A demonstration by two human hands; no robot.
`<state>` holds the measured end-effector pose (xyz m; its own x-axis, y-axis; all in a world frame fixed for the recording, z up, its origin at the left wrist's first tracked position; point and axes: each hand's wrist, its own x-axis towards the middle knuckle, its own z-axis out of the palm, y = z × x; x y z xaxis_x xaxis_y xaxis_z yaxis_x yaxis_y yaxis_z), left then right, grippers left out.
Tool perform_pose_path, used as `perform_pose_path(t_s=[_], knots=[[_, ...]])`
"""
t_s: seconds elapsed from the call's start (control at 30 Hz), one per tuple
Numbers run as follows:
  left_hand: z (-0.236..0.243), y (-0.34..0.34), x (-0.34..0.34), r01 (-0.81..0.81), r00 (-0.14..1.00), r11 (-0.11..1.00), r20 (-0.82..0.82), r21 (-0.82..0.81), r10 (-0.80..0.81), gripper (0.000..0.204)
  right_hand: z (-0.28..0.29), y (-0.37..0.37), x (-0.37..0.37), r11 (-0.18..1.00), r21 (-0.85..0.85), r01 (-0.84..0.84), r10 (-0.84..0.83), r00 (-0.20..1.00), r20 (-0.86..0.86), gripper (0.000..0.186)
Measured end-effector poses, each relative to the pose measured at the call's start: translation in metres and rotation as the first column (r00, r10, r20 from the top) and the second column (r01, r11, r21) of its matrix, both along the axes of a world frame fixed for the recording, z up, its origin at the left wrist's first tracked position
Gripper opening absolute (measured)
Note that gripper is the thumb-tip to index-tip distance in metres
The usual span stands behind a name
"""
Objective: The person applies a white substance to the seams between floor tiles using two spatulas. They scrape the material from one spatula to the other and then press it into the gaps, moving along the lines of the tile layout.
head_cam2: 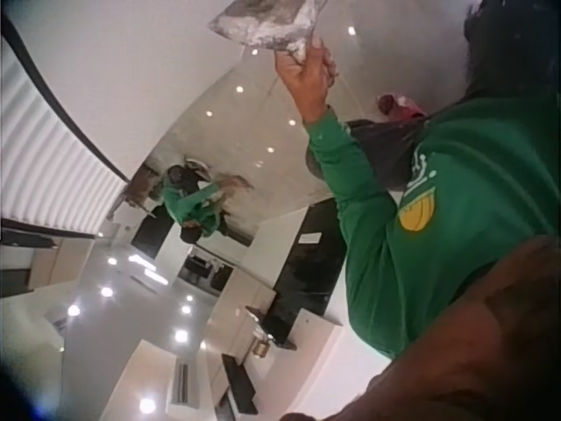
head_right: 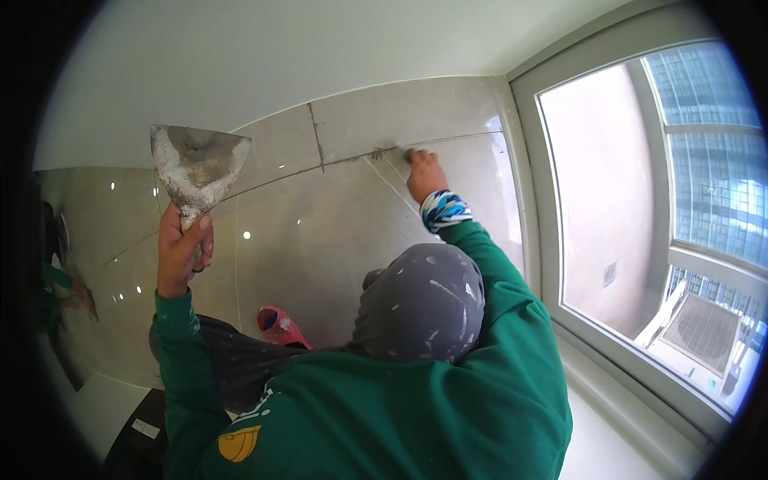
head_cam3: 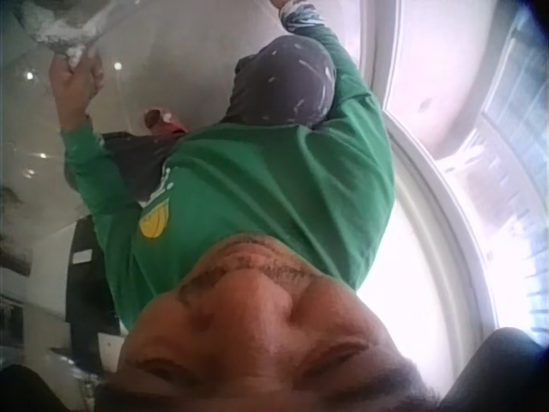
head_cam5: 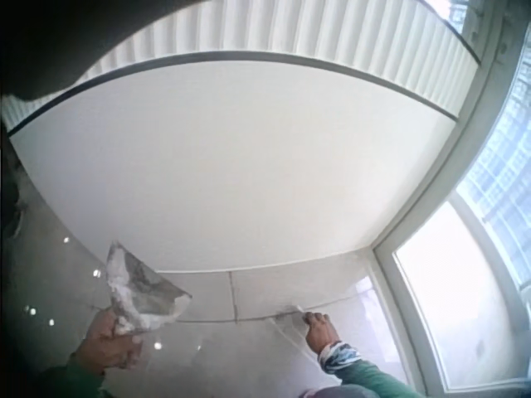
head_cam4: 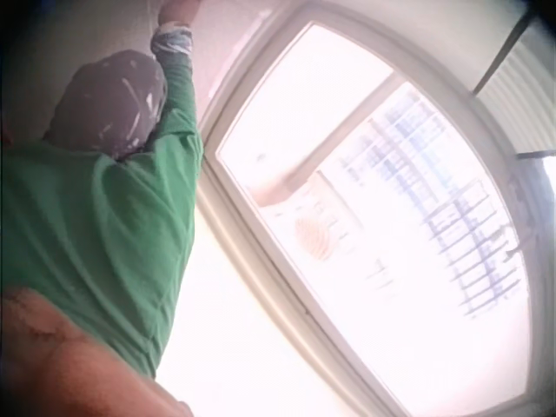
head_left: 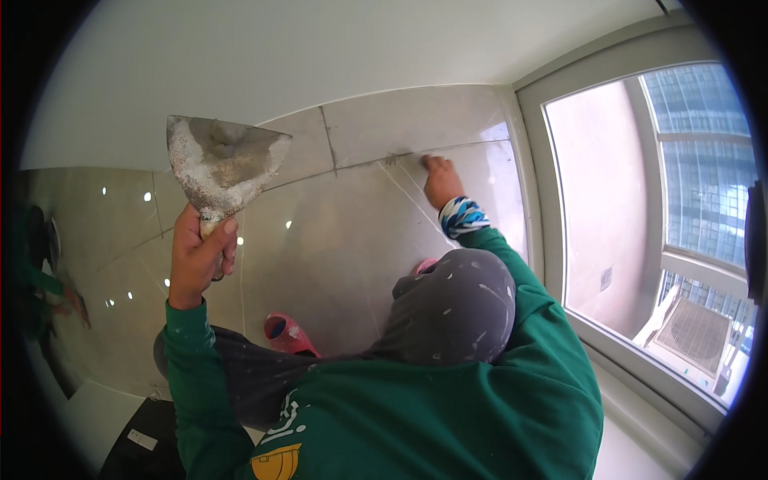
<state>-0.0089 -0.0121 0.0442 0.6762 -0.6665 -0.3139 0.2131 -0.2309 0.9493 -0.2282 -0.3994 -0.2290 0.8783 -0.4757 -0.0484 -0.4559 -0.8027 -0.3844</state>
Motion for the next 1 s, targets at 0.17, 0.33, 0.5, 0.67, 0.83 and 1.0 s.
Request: perform_pose_path(t_s=[0.17,0.33,0.5,0.67,0.83,1.0], knots=[[-0.005,-0.002,0.001,0.033,0.999,0.999,0.013,0.031,-0.034,0.028,-0.010,0.024,0.041,0.995,-0.090,0.040,-0.063,0.961,-0.269,0.032],[-0.015,-0.009,-0.006,0.025,0.999,0.997,0.019,0.070,-0.026,0.028,-0.019,0.144,0.096,0.922,-0.093,-0.375,0.356,0.918,-0.175,0.032],[-0.021,-0.003,-0.002,0.094,0.996,0.983,-0.011,0.156,-0.093,0.029,0.032,0.127,0.109,0.900,0.404,-0.163,0.213,0.974,-0.082,0.037],[-0.021,-0.004,-0.002,0.141,0.989,0.972,-0.063,0.190,-0.131,0.031,0.154,0.062,0.088,0.791,0.482,-0.377,0.038,0.817,0.576,0.033],[-0.014,-0.015,-0.002,0.184,0.983,0.972,-0.053,0.147,-0.178,0.029,0.274,0.047,0.091,0.712,-0.273,-0.647,0.679,0.537,0.500,0.056],[-0.007,-0.021,-0.002,0.208,0.978,0.971,-0.018,0.118,-0.208,0.029,0.311,0.062,0.101,0.550,-0.522,-0.651,0.834,0.460,0.305,0.055]])
